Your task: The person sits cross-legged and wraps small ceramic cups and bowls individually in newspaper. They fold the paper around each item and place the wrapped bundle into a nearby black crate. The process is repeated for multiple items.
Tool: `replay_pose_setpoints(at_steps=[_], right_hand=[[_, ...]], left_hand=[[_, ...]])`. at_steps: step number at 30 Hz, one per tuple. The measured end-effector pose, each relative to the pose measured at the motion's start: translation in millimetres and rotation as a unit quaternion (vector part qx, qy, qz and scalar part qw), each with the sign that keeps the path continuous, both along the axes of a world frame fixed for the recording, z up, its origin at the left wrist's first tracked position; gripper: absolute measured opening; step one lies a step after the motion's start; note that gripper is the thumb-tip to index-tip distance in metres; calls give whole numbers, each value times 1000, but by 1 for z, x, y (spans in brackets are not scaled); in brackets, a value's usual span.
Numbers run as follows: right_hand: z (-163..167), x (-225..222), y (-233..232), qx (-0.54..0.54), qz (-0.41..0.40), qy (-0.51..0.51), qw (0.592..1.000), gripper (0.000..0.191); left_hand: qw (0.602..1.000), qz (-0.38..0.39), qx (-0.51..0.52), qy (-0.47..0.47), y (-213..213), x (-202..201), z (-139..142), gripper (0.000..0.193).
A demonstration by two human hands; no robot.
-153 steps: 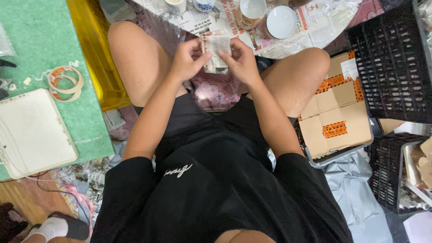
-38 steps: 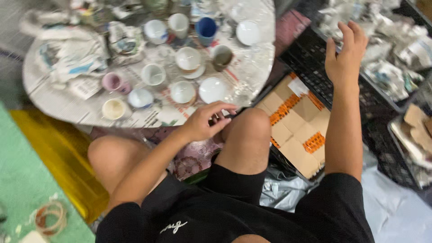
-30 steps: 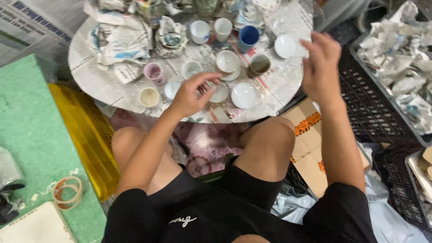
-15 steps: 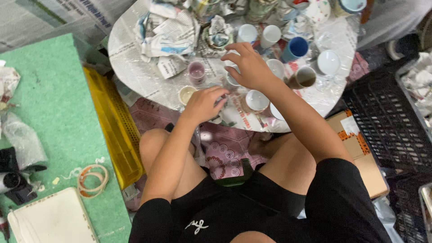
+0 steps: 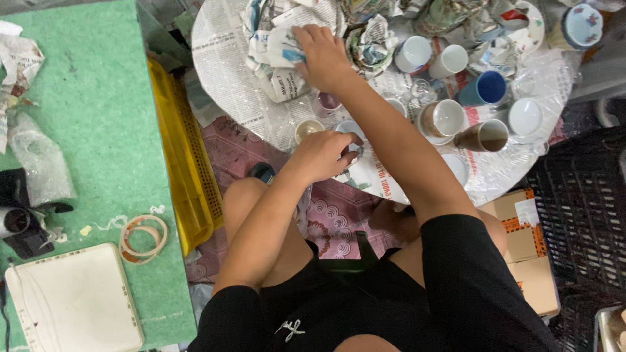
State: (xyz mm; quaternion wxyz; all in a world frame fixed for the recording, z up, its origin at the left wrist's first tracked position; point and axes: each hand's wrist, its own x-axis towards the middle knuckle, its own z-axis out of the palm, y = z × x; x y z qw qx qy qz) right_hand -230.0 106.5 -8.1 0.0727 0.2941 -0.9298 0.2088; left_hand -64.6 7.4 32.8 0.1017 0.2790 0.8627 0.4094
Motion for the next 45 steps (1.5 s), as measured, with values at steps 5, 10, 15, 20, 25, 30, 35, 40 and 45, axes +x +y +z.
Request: replay_pose_setpoints(at_steps=[5,10,15,20,25,30,35,40,45], right_hand=[[-8,-19,-17,165,-59,-67,982,60],[-4,-23,1,-49,-63,-82,993,49],[17,-27,43,-185,-4,-41,982,46],[47,31,113,-311,-28,-98,945,40],[58,152,165,-556,-66,-296,774,39],[40,234,188,-558,-139,-237,783,22],[16,258,197,-541,-201,-209,789,9],[8,262,201,-500,-204,-159,827,7],[12,265,204,-655,-180,-303,669,10]], left_hand=[[1000,1,-3,0,-6,-5,-10,27],[1000,0,1,9,-8,-6,-16,30],[998,17,25,58,-4,-7,-5,28],[989,93,106,32,3,0,16,26],[952,111,274,-77,32,14,15,36],[819,-23,482,-311,86,41,-11,57],[802,41,438,-404,118,53,-36,62],[799,36,439,-410,128,57,-49,56],[785,97,460,-404,130,61,-55,49]])
